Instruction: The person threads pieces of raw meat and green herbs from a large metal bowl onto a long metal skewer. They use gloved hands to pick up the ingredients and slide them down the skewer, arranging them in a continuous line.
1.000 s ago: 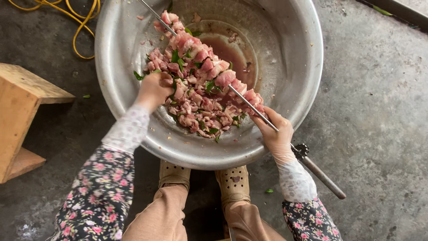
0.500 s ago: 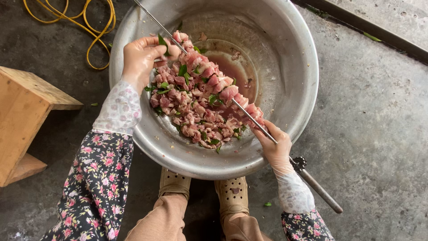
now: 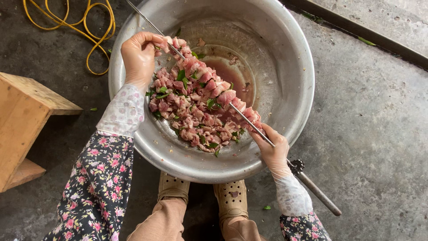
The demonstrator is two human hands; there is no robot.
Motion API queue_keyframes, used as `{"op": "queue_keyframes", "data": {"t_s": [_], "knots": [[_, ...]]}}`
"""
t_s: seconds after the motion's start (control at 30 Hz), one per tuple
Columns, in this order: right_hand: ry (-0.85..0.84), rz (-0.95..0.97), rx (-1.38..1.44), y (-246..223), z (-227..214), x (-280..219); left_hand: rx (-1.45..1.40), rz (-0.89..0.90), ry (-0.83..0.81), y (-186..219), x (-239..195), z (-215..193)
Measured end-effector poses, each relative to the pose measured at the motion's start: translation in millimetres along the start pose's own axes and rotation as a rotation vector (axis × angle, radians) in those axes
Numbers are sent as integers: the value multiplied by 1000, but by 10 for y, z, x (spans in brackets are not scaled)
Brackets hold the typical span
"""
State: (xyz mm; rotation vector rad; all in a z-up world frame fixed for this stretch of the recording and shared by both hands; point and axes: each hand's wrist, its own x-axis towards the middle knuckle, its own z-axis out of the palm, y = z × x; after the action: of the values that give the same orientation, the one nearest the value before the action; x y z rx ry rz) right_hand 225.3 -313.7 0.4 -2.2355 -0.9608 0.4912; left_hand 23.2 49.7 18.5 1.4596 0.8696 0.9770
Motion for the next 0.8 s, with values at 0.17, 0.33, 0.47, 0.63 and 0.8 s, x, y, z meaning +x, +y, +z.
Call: {"op": "queue_keyframes", "data": {"t_s": [0.17,0.33,0.47,0.63,0.8], "knots": [[13,-34,-4,7,0,-5,-65,93,-126,19,-43,-2],[23,-31,0,-21,0,-5,-38,75,-57,40,-9,58],[21,-33,7,-26,0,-8,42,102,-72,-10,26,99],[11,-6,-5,-30,-8,-15,-118,-13,-105,-17,-26,80],[14,-9,-25,-67,-13,-8,-93,73,-114,18,-65,92]]}}
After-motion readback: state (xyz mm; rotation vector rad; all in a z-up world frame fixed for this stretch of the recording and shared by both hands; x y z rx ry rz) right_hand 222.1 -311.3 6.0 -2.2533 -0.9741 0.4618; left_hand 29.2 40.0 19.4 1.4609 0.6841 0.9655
